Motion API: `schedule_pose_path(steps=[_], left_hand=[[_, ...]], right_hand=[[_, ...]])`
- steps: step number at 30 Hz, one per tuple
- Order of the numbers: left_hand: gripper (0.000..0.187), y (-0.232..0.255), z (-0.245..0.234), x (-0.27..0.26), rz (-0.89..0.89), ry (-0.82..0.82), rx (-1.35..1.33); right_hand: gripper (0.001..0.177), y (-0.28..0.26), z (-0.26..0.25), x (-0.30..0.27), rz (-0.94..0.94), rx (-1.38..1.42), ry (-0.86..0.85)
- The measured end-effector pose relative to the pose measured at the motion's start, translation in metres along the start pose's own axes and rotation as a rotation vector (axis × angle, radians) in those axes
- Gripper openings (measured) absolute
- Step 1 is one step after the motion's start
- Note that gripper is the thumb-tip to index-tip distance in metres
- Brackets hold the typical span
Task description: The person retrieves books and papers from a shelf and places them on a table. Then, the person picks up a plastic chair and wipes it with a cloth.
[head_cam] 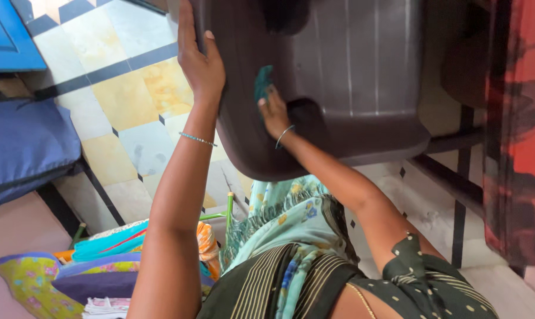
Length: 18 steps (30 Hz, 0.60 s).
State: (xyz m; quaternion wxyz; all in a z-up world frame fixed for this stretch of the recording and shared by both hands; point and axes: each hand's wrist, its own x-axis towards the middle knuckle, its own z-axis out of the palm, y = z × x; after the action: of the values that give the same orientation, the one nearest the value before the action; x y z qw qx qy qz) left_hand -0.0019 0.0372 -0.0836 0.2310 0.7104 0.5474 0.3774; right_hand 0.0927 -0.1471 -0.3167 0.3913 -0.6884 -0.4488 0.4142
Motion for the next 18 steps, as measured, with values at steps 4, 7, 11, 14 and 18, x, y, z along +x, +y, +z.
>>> schedule_pose_path(steps=[4,7,11,14,18], left_hand=[[0.048,-0.021,0.011,0.000,-0.026,0.026,0.003],[0.047,-0.044,0.021,0.006,-0.013,0.028,0.024],[0.055,-0.061,0.025,0.011,0.054,0.023,0.062],[0.059,-0.065,0.027,0.018,0.095,0.006,0.091],[0.059,-0.070,0.027,0.023,0.076,-0.026,0.114]], right_hand=[[0.055,-0.133,-0.031,-0.071,-0.065,-0.049,-0.047],[0.053,-0.184,-0.066,-0.113,-0.189,-0.068,-0.075],[0.059,-0.164,-0.094,-0.156,-0.316,-0.280,-0.109],[0.059,-0.105,-0.123,-0.168,-0.386,-0.632,-0.201],[0.064,-0.025,-0.209,-0.170,-0.322,-1.010,-0.293]])
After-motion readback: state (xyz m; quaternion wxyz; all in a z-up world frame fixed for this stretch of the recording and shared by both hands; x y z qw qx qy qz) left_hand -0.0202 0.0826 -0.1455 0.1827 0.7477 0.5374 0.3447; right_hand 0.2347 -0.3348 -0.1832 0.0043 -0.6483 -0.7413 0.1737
